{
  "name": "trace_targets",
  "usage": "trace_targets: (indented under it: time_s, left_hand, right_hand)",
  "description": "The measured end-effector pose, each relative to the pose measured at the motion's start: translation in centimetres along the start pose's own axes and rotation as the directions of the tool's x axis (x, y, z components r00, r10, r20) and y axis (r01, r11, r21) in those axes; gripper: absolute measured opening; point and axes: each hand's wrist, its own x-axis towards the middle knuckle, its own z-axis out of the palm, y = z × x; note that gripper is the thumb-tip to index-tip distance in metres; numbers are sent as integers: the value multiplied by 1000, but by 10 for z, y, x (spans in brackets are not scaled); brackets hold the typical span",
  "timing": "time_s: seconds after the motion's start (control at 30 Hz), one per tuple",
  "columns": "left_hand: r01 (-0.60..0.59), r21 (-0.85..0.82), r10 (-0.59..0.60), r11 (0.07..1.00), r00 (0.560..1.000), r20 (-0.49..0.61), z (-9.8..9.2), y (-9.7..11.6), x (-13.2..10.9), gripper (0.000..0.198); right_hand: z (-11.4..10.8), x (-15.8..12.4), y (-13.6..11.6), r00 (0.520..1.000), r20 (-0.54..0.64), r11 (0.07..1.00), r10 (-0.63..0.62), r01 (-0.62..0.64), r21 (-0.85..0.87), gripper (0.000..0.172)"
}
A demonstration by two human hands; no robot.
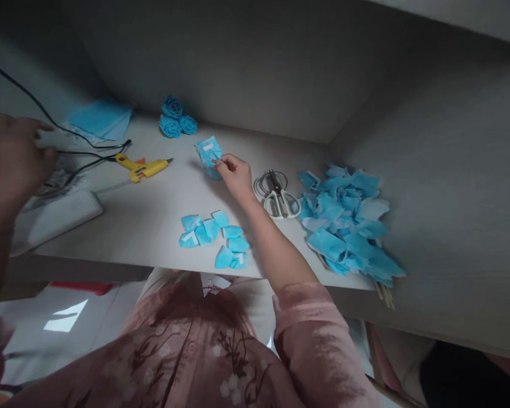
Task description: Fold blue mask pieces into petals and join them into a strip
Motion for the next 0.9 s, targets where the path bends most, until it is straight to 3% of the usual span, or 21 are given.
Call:
trace_targets:
  time_s: [0.07,0.1,0.17,0.23,0.33,0.4,0.5,0.57,0.67,0.77,0.9]
  left_hand:
    - [-50,-125,38,991,995,-96,4,32,-4,50]
    - [-43,-224,25,974,996,-84,7,51,-6,47]
    - [-16,-471,56,882,996,71,16,91,-10,39]
    - [97,-701,134,706,955,266,28,128,-13,38]
    - [381,-843,225,380,846,484,50,170,-15,34]
    - [504,-842,273,192,797,539,62,187,-15,26]
    - [557,-830,263,34,796,546,72,200,-11,15]
    - [565,-825,223,-5,805,550,75,204,-9,8]
    - [582,-813,183,-7,800,571,76,203,-8,17]
    - [550,-833,205,58,810,549,81,198,-13,18]
    - [483,-861,241,157,827,508,91,192,-21,13]
  right_hand:
    - [2,-2,-3,999,35,1000,1,-3,31,36]
    - [3,-3,-4,999,47,999,-1,-1,44,37]
    - [5,-5,-8,998,70,998,1,-5,60,40]
    - [6,-6,-11,996,92,997,10,-16,71,41]
    - [7,-8,-13,993,115,997,18,-27,71,39]
    - [7,-9,-13,992,123,998,17,-24,59,36]
    - [7,-10,-11,992,124,999,23,-29,42,33]
    - [5,-10,-9,989,138,998,50,-56,41,32]
    - [0,-7,-7,968,213,983,136,-159,96,30]
    - [-4,-4,-7,948,243,957,206,-247,152,33]
    - [-4,-4,-8,955,235,969,181,-214,125,30]
